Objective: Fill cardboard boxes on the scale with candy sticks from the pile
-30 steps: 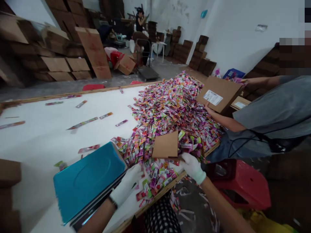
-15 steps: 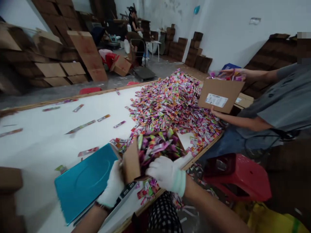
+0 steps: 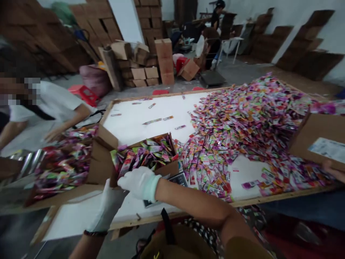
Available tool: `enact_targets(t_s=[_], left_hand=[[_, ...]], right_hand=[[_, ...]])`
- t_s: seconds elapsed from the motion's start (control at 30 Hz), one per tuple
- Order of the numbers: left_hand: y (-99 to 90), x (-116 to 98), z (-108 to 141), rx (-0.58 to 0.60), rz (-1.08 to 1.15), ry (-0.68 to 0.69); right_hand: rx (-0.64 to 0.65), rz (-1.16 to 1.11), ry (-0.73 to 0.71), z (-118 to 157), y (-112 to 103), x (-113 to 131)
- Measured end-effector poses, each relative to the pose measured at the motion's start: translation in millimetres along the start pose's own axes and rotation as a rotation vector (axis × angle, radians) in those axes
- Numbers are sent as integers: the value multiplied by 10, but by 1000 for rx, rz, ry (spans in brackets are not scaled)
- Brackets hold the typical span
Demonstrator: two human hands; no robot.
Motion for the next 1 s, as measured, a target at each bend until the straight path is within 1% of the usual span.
enact_targets(t_s=[0.03,0.07,0.1,0.13,0.17,0.2,0.23,0.27,0.3,0.37,0.47,0.53,0.6,0.67,0.73,0.8,0.83,0.87,0.93,1.0], left_hand=[[-85,15,-12,-41,11,-32],[-174,32,-22,-84,25,-69],[-263,51,-27,-128,38,-110],[-351,70,-28,-166,51,-145],[-431,90,-25,-192,60,-171],[-500,111,-18,-206,64,-188],[-555,133,-7,-205,63,-198],[-595,155,8,-199,61,-200],[-622,181,28,-194,57,-203],[-640,237,80,-197,54,-213],[-604,328,177,-209,75,-257],[-568,377,237,-196,93,-280],[-558,412,278,-187,97,-288],[-587,437,298,-197,99,-291],[-646,459,297,-211,107,-294],[-722,487,279,-230,113,-304],[-761,502,265,-241,115,-306],[-795,519,250,-249,119,-306],[-837,556,227,-258,127,-309],[-836,591,221,-256,135,-318]], right_hand=[[-82,-41,-59,77,-121,-29],[-193,-86,-94,175,-280,-95],[-325,-130,-90,284,-464,-198],[-459,-164,-31,396,-654,-338],[-571,-189,68,503,-830,-498],[-641,-194,168,594,-978,-651],[-669,-180,254,660,-1093,-780],[-662,-151,329,701,-1173,-880],[-623,-107,391,714,-1217,-948],[-482,9,504,677,-1204,-1004],[-213,188,602,516,-998,-977],[-53,277,614,384,-814,-966],[73,336,607,267,-657,-997],[152,367,584,183,-569,-1058],[164,353,544,142,-572,-1122],[123,288,503,154,-657,-1180],[82,240,486,179,-722,-1208],[29,184,474,214,-795,-1237],[-118,62,449,297,-948,-1299],[-270,-59,402,371,-1068,-1355]])
Point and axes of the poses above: each hand's wrist, its own z-axis away from the middle knuckle, its own y-axis out of the palm, x = y × z, the point moved 4 cm from there along -z, towards the middle knuckle, and after that the axes turned 10 degrees about -x, right-handed, at the moved point
